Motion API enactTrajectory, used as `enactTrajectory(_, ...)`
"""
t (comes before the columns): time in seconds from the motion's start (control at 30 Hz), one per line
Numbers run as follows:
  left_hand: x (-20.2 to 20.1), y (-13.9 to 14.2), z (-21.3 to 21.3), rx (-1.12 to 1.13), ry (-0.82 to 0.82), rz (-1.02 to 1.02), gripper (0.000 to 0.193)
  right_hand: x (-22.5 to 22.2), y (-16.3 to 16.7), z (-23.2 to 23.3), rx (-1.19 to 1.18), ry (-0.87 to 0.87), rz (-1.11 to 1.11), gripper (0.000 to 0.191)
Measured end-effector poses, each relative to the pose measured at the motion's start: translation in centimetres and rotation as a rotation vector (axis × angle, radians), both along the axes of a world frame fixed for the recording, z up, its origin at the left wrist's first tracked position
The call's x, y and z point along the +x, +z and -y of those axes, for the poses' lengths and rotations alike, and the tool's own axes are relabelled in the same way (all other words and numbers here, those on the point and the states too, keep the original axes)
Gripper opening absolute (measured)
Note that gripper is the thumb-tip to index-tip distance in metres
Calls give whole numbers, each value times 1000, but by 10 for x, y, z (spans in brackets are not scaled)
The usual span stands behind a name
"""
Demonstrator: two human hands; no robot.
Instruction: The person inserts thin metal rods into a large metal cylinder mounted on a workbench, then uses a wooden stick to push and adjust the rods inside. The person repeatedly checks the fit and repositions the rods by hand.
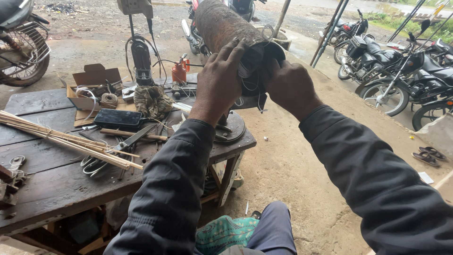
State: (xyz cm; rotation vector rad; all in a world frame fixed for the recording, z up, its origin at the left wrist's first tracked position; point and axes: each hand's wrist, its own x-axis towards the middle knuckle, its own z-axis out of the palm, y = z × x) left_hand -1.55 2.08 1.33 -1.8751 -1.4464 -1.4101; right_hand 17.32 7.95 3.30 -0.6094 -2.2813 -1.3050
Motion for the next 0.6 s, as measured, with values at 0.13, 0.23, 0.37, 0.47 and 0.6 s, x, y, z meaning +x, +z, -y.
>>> enactTrajectory(0.13, 0, 0, 1, 0, -12, -2, 65, -3, -1, -4, -146, -110, -168, 22)
enactTrajectory(0.23, -1, -1, -1, -11, -3, -7, 64, -4, -4, -5, -141, -155, -256, 23)
enactTrajectory(0.37, 0, -2, -3, 13, 1, -13, 65, -2, -7, -2, -154, -182, -299, 21)
enactTrajectory(0.47, 0, -4, -5, -3, 8, -9, 64, 1, -11, 0, -174, -116, -326, 18)
enactTrajectory(0.6, -2, -6, -6, 2, 0, -4, 62, 3, -22, -2, -158, -86, -325, 17)
